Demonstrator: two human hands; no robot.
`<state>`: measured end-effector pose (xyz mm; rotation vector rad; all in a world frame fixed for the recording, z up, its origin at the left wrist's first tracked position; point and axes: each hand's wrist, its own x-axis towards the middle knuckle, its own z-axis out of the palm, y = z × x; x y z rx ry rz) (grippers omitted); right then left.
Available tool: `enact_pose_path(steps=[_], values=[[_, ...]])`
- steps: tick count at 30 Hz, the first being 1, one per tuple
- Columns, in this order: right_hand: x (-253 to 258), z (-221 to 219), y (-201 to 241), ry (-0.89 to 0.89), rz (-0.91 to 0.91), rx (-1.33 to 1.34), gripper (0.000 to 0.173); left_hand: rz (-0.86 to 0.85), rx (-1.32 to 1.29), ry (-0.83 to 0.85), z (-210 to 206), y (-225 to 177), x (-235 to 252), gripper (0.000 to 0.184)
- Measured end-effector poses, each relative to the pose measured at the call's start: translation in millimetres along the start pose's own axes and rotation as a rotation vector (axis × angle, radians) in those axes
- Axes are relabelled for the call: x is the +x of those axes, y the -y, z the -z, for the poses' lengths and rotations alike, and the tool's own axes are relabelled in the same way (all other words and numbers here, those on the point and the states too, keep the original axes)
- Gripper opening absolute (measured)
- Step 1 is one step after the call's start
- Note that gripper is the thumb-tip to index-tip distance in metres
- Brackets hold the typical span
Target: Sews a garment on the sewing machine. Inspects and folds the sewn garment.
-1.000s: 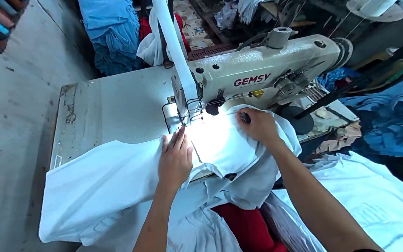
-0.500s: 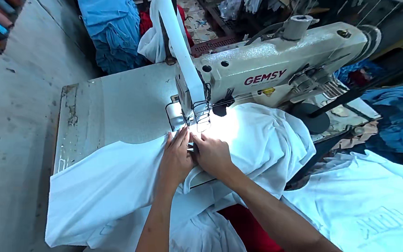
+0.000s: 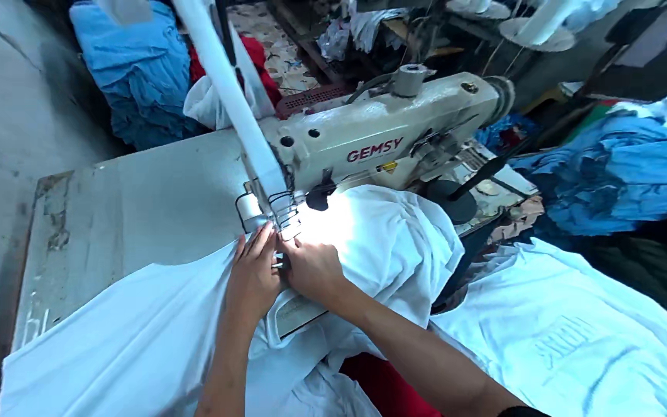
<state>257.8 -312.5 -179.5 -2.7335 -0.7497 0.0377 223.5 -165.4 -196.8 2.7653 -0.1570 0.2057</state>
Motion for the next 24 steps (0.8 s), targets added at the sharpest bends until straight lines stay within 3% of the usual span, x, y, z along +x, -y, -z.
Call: enact_pose_path(steps=[3, 7, 11, 14, 16, 18, 19, 24], values=[[-7, 0, -4, -0.034, 0.022, 0.025, 0.040, -0.072, 0.083, -0.067, -3, 8, 10, 0.040], [-16, 4, -8, 0.002, 0.039, 0.063, 0.042, -0.043, 0.028, -0.081, -4, 25, 32, 0.040], [-6, 3, -10, -0.016, 0.060, 0.090, 0.031, -0.048, -0.012, -0.091, 3, 36, 48, 0.039], [-3, 6, -12, 0.007, 0.054, 0.101, 0.030, 0.119, -0.089, -0.145, 13, 17, 38, 0.040], [-6, 7, -14, 0.022, 0.072, 0.106, 0.032, 0.274, -0.275, -0.333, 20, -7, 16, 0.036], [-9, 8, -17, 0.025, 0.094, 0.110, 0.034, 0.333, -0.487, -0.361, 14, -23, -8, 0.033], [-9, 8, -19, 0.032, 0.098, 0.115, 0.035, 0.318, -0.484, -0.305, 9, -27, -18, 0.033], [-1, 9, -26, 0.036, 0.117, 0.106, 0.039, 0.121, 0.063, -0.191, -7, -28, -30, 0.029]])
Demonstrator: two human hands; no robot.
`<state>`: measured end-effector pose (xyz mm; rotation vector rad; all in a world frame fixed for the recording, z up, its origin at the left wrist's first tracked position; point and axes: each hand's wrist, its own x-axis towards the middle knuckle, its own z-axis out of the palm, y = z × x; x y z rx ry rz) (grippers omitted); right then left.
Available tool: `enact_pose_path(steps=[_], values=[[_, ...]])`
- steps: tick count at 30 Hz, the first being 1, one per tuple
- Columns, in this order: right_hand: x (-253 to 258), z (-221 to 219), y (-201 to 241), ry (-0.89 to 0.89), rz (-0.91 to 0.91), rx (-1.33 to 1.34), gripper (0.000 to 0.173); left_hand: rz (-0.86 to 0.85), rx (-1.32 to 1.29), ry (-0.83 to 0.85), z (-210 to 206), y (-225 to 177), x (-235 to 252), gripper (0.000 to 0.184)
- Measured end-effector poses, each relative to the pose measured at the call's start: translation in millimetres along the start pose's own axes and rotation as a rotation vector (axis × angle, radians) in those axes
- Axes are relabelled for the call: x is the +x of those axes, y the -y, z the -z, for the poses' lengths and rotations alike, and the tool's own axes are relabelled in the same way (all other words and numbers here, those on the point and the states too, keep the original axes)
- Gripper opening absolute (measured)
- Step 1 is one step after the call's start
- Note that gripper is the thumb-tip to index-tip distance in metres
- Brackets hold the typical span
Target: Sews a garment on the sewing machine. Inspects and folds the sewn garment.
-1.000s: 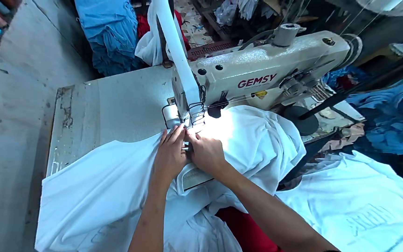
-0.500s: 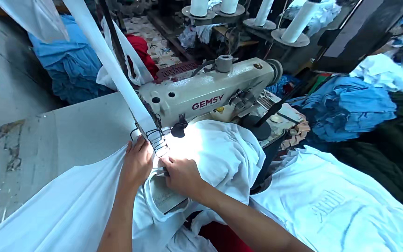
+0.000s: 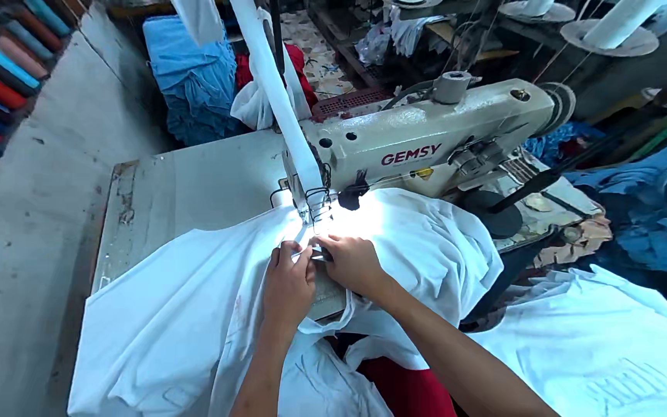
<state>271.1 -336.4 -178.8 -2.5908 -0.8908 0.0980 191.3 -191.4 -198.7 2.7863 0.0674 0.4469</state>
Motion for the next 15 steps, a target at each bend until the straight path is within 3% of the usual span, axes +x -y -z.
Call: enact_pose_path(steps=[7, 15], values=[[12, 0, -7, -0.047, 0.010, -0.001, 0.036, 0.063, 0.127, 0.110, 4, -6, 28, 0.035], [13, -8, -22, -0.121, 0.057, 0.004, 0.032, 0.101, 0.169, -0.057, -11, -10, 19, 0.033]])
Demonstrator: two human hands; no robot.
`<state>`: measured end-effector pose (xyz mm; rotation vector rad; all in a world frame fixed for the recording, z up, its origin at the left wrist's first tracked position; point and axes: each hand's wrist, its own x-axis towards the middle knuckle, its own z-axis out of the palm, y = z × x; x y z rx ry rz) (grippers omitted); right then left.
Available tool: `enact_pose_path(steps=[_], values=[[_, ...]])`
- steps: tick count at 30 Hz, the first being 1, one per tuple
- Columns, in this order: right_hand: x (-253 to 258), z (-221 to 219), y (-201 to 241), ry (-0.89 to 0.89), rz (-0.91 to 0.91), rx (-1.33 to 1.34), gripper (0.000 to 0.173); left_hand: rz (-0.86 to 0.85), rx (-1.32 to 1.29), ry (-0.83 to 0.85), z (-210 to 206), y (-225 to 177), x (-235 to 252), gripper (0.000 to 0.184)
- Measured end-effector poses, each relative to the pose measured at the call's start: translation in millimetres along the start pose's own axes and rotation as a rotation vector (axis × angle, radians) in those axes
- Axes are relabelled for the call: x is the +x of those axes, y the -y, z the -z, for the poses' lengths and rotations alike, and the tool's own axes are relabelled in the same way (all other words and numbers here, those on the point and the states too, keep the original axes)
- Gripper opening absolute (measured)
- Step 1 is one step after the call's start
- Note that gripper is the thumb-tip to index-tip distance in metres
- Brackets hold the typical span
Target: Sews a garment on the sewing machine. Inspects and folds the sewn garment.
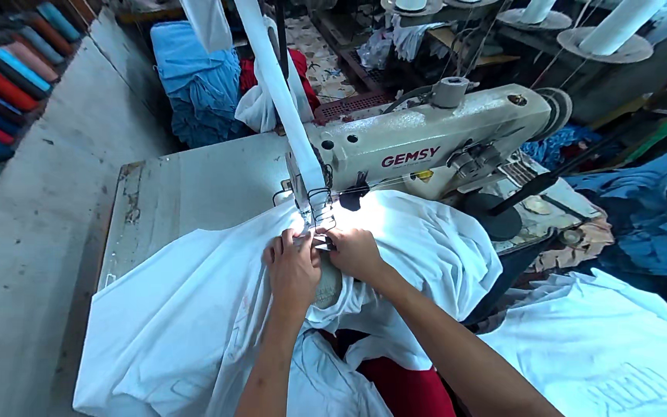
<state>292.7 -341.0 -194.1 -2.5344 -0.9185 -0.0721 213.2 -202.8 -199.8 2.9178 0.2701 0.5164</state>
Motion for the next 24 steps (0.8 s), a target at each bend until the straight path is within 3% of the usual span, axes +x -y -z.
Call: enact_pose_path(steps=[4, 11, 15, 24], values=[[-9, 0, -5, -0.054, 0.086, -0.013, 0.034, -0.055, -0.026, -0.077, 0, 4, -13, 0.032], [-5, 2, 1, 0.058, 0.076, -0.126, 0.042, -0.032, 0.029, 0.044, 3, 2, -8, 0.040], [-1, -4, 2, -0.004, 0.102, -0.148, 0.035, 0.013, -0.007, 0.060, 2, 2, -1, 0.036], [12, 10, 16, 0.181, -0.043, -0.002, 0.029, 0.063, -0.067, 0.012, -3, 1, 14, 0.032]])
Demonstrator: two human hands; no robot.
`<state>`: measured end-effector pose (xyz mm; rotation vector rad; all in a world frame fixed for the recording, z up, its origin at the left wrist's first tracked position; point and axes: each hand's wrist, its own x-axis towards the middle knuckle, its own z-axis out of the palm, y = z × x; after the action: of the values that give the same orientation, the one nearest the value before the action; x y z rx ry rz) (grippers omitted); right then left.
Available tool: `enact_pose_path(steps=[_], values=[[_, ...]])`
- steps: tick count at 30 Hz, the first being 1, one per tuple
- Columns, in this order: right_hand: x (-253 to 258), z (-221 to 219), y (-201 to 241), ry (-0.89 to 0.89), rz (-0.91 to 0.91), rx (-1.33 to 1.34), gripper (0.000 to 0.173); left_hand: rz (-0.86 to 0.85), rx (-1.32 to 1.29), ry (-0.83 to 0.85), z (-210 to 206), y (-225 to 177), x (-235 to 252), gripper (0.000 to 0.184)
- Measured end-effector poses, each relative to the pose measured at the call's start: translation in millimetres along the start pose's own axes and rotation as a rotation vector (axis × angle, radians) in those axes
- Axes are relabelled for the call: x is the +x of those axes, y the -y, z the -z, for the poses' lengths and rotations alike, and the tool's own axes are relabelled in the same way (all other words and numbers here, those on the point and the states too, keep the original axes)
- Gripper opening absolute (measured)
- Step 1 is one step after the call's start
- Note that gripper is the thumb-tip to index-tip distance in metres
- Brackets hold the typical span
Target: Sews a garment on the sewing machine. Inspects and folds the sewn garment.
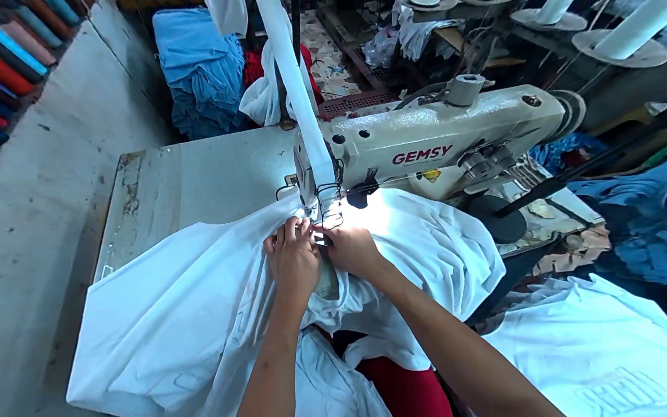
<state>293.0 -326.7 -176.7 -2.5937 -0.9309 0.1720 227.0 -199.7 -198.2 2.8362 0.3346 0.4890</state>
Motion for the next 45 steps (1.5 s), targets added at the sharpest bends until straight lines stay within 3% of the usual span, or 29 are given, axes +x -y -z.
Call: enact_pose_path(steps=[7, 11, 15, 22, 26, 29, 34, 36, 39, 42, 45], values=[[0, 0, 7, -0.010, -0.037, 0.011, 0.031, -0.079, -0.006, 0.076, 2, 17, 23, 0.032], [-7, -12, 10, -0.161, 0.000, -0.114, 0.032, -0.096, 0.016, 0.190, 7, 24, 14, 0.050], [-9, -21, 4, -0.265, 0.052, -0.162, 0.033, -0.136, 0.012, 0.176, 10, 25, -10, 0.042], [0, -22, -26, -0.291, 0.255, -0.115, 0.031, -0.186, 0.039, 0.106, 13, 20, -26, 0.038], [20, -16, -51, -0.329, 0.387, 0.013, 0.020, -0.174, 0.074, 0.111, 12, 13, -26, 0.036], [1, -2, -39, -0.278, 0.253, 0.036, 0.020, -0.170, 0.059, 0.074, 9, 9, -26, 0.036], [-81, -6, -10, -0.212, 0.087, 0.101, 0.028, -0.148, 0.051, 0.127, 11, 10, -29, 0.038], [-78, -1, -27, -0.204, -0.025, 0.017, 0.034, -0.139, 0.067, 0.099, 11, 6, -30, 0.037], [-58, 21, -39, -0.128, -0.157, -0.053, 0.029, -0.116, 0.082, 0.074, 8, 0, -33, 0.038], [-53, 28, -5, 0.002, -0.129, 0.050, 0.040, -0.121, 0.062, 0.047, 8, 0, -32, 0.037], [-50, 4, 24, -0.001, -0.090, 0.111, 0.049, -0.125, 0.044, 0.121, 14, 3, -30, 0.033]])
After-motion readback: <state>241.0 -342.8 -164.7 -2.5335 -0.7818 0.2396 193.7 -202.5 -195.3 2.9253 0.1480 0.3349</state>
